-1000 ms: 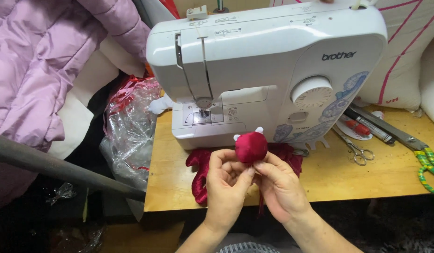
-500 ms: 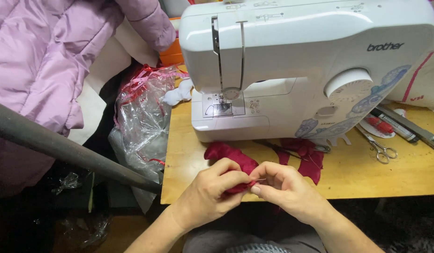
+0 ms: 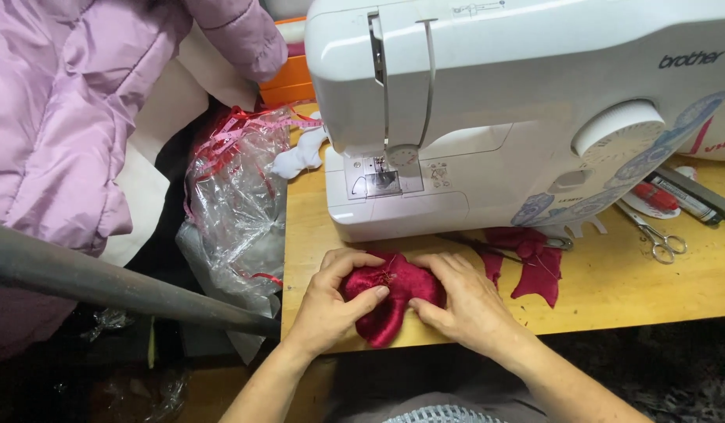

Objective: Stuffing a small red fabric heart with polyester fiberfill and preparing to sew it closed.

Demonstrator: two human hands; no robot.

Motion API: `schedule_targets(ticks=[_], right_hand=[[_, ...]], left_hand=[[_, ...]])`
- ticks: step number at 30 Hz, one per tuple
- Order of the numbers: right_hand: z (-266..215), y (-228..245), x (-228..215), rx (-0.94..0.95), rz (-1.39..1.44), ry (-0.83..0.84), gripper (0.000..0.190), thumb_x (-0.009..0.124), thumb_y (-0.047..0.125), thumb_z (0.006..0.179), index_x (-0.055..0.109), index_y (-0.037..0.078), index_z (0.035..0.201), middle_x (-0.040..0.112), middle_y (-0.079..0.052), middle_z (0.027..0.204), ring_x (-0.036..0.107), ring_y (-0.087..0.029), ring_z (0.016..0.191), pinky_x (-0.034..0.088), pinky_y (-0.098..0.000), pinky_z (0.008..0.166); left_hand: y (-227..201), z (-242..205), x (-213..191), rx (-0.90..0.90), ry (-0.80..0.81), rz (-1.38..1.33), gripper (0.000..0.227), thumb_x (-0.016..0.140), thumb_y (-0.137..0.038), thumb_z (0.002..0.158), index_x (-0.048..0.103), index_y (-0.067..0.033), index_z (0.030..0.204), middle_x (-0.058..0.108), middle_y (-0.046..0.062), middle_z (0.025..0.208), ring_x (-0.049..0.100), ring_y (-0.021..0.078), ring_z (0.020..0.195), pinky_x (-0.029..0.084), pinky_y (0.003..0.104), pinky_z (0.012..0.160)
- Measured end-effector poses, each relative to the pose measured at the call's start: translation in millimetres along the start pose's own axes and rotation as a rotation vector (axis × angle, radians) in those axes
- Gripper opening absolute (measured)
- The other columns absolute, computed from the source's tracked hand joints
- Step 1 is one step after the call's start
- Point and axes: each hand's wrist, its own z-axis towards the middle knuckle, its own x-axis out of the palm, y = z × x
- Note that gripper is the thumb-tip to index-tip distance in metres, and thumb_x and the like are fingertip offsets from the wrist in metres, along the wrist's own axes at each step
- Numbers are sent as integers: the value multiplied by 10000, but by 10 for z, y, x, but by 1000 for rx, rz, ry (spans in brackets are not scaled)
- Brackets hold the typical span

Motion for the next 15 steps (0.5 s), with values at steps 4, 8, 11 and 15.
schedule_targets(ticks=[4,8,11,15], right_hand=[[-64,115,-70,-39,163,-184,303,742,176,714,626,138,991,651,-12,962,624,-173,859,489,-306,772],[-101,112,-19,-401,98,-436,328,797,50,791,538,81,989,585,-51,919,567,-205,853,495,-304,770],[-144,103,59,-457,53,-388,409,733,-6,731,537,82,1079,533,-115,970,564,-240,862,498,-330,733],[-125,134,13,-189,483,-245,130,723,166,860,638,97,930,611,-49,997,613,-150,911,521,-265,805]], left_hand=[[-243,-129,-41,56,-159,-52,391,806,-179,803,722,-122,1179,661,84,1209,633,199,1187,471,303,1070],[-453,-254,25,5,-243,-100,460,818,-154,818,649,-118,1244,730,33,1021,712,130,884,560,243,850],[-356,-285,199,-167,-131,-371,426,808,-127,824,644,-118,1218,727,17,1070,688,97,877,574,235,854],[-211,-298,316,-195,-147,-622,393,785,-86,839,631,-54,1199,712,75,1137,695,141,991,567,267,916]])
